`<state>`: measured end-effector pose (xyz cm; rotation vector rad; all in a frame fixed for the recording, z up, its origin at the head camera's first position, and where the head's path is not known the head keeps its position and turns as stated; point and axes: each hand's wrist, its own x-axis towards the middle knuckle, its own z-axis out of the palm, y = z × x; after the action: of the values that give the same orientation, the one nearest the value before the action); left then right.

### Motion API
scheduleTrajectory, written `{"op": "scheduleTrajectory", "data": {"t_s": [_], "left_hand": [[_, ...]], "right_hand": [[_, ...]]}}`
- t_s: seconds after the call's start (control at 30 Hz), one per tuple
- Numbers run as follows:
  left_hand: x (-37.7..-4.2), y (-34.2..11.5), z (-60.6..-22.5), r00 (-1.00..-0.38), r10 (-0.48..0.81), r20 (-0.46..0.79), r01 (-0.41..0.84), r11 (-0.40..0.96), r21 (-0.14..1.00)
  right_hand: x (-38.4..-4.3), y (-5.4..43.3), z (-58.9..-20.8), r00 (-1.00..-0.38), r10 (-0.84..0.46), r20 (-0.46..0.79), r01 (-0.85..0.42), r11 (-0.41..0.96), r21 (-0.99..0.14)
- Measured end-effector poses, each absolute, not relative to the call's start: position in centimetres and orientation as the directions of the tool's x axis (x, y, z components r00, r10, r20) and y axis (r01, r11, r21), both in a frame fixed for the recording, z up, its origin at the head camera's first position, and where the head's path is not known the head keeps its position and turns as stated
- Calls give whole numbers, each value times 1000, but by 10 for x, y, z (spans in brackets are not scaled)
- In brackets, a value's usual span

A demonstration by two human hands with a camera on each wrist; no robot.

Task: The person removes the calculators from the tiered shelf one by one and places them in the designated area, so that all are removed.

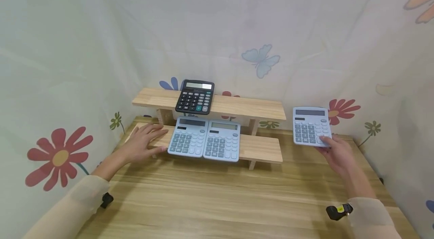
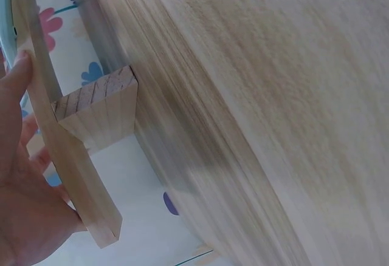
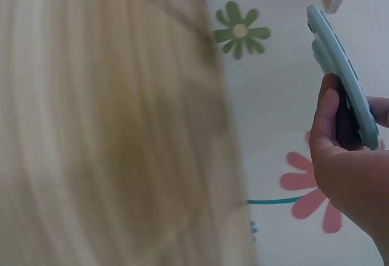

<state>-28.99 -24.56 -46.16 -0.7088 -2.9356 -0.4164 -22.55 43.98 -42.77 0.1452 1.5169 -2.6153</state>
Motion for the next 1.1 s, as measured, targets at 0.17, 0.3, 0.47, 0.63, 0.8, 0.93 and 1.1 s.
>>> {"op": "scheduleTrajectory", "data": {"t_s": [0.17,0.3,0.47,0.63,0.8,0.93,1.1], "left_hand": [[-290,-247,-463,-886,436,157,462,853,241],[-291,-246,-462,-885,438,160,465,851,243],[-289,-245,-461,-886,436,158,463,852,246],[-288,-247,-461,-885,436,163,464,851,246],[-287,-247,-460,-885,435,165,464,850,249],[-286,-247,-459,-886,436,160,464,850,250],[-286,-247,-460,-886,436,160,464,851,248]], "right_hand": [[-229,444,-458,-985,-48,-166,171,-428,-887],[-233,449,-476,-978,-36,-205,203,-380,-902],[-235,451,-492,-973,-47,-225,227,-357,-906],[-239,450,-499,-973,-43,-226,225,-368,-902],[-240,451,-503,-968,-44,-246,246,-355,-902],[-241,451,-504,-962,-33,-270,269,-268,-925],[-243,451,-501,-956,-22,-293,294,-117,-949]]}}
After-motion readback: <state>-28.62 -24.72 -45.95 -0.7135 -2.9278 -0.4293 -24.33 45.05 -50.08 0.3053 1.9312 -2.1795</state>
